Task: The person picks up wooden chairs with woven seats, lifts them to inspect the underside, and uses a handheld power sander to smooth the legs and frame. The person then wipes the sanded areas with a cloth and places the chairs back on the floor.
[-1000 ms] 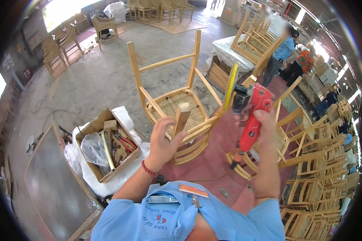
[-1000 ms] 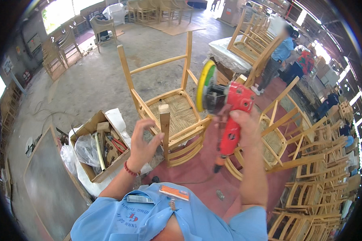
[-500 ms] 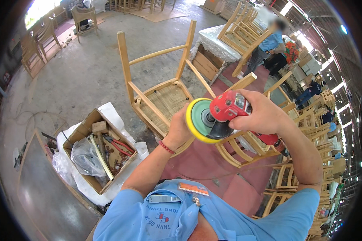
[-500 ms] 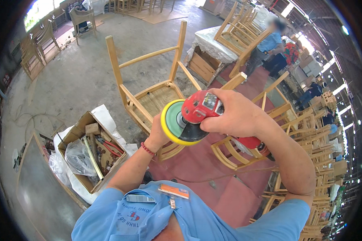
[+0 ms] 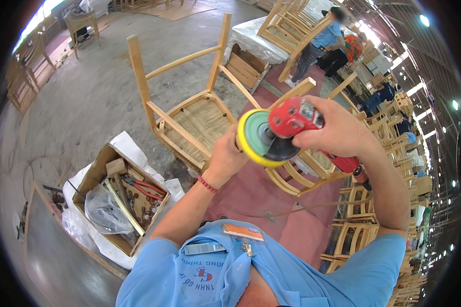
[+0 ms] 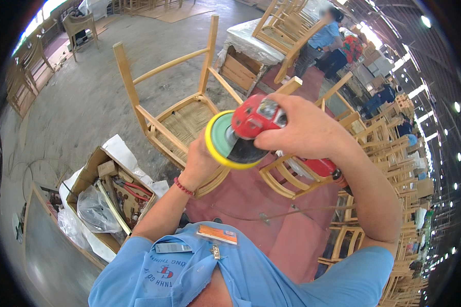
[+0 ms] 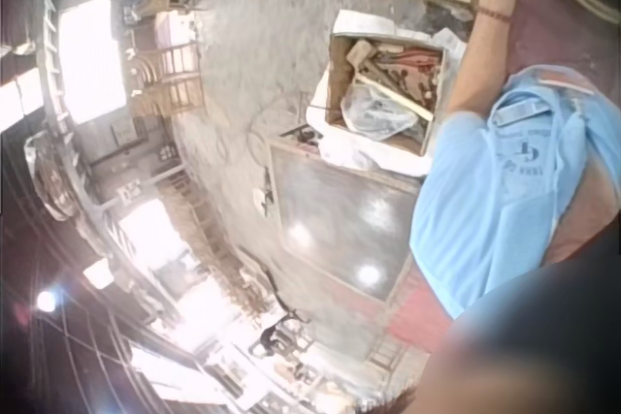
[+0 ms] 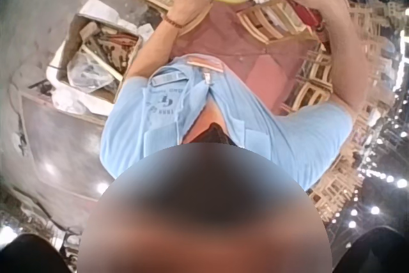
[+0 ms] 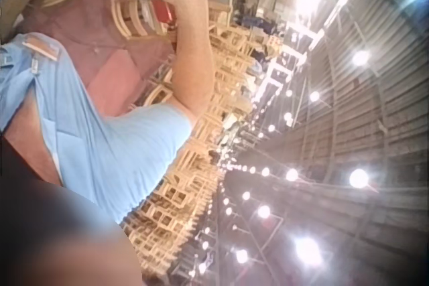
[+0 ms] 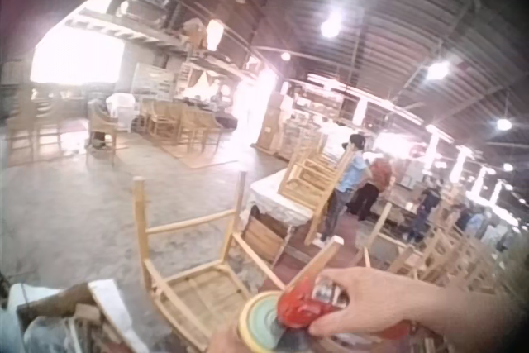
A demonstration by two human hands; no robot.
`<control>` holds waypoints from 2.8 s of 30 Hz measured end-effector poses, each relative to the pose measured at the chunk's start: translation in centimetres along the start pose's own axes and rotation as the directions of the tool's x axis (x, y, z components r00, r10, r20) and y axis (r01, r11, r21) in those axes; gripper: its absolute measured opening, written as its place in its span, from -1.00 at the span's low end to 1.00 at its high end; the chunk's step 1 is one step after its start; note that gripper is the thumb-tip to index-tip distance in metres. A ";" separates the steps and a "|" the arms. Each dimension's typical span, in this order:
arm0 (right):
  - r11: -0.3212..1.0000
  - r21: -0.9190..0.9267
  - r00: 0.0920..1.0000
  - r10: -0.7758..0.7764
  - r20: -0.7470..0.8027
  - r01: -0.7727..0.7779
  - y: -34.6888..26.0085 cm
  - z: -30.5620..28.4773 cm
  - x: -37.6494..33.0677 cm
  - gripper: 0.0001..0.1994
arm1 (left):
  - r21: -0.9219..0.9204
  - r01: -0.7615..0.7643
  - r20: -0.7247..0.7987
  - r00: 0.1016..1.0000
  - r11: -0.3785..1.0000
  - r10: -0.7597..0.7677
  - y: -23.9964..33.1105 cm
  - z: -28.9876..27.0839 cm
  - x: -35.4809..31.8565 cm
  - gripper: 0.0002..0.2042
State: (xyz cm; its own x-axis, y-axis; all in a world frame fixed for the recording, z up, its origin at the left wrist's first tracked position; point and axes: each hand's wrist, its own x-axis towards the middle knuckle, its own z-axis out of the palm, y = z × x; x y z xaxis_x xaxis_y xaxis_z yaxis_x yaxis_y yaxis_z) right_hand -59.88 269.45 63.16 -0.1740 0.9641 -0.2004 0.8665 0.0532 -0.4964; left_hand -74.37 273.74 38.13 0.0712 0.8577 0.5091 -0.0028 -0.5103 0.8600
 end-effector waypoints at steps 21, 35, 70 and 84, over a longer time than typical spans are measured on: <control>0.936 0.253 0.884 0.322 -0.339 -0.245 19.5 -15.0 3.3 -0.62 | -0.027 0.059 0.203 0.978 0.998 -0.053 4.8 -1.0 3.1 -0.84; 0.940 0.049 0.896 0.338 -0.288 -0.339 26.5 -18.5 12.5 -0.57 | -0.048 0.029 0.035 0.999 0.998 -0.027 3.8 0.2 2.0 -0.69; 0.970 -0.175 0.768 0.019 -0.640 -0.169 27.5 -15.4 8.5 -0.37 | -0.113 0.052 0.120 0.992 0.992 -0.038 3.9 -0.5 2.2 -0.72; 0.889 0.371 0.933 -0.142 -0.332 0.267 37.3 -12.3 9.9 -0.39 | -0.160 -0.062 -0.153 0.988 0.985 0.037 2.8 2.0 1.5 -0.59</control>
State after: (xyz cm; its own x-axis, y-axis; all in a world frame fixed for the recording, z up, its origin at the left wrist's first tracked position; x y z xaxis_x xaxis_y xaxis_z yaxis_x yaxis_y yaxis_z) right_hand -23.47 284.15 53.06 -0.1298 0.9779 0.1639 0.5505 0.2086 -0.8084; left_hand -72.28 273.46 41.26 -0.0826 0.8376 0.5401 -0.1671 -0.5459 0.8210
